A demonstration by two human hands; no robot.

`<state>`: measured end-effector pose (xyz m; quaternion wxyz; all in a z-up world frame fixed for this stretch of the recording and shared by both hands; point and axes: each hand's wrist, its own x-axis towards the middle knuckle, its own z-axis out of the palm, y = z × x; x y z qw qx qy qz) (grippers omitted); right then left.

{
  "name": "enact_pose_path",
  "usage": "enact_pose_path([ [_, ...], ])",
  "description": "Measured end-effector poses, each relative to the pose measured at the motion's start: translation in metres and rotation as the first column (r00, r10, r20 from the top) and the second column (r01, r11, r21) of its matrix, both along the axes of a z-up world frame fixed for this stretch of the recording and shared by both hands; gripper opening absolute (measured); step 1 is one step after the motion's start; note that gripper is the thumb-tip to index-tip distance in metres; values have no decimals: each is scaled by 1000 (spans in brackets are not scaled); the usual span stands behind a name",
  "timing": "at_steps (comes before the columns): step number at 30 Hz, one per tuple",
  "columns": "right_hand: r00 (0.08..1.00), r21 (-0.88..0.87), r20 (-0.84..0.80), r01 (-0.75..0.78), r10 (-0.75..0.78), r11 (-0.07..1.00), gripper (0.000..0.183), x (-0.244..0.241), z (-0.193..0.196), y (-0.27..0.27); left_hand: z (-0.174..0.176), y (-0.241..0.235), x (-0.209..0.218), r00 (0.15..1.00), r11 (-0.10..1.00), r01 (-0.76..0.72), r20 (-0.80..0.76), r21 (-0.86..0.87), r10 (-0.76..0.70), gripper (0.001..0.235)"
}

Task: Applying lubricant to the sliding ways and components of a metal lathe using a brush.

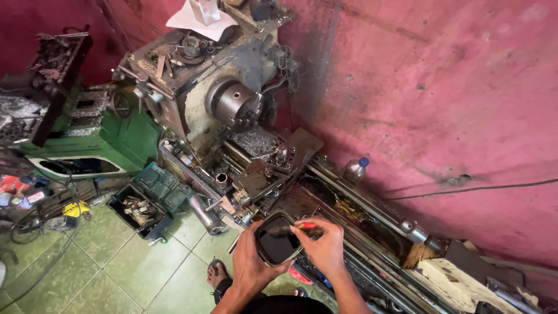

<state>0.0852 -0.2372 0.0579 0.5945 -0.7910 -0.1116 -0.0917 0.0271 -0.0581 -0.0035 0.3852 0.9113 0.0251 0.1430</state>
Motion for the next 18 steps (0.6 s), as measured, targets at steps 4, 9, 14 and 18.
enact_pose_path([
  [4,999,-15,30,42,-42,999,8,0,3,0,4,0,1,1000,1000,-10,17,23,10,110],
  [9,966,248,-258,87,-21,965,9,3,-1,-4,5,1,1,999,999,-25,-24,28,25,107],
  [14,917,231,-378,229,-129,946,10,6,-6,-5,2,6,0,999,998,-46,-17,32,46,106],
  [18,874,436,-485,279,-37,856,7,12,-33,-12,-8,12,-1,992,996,-84,-92,30,86,112],
])
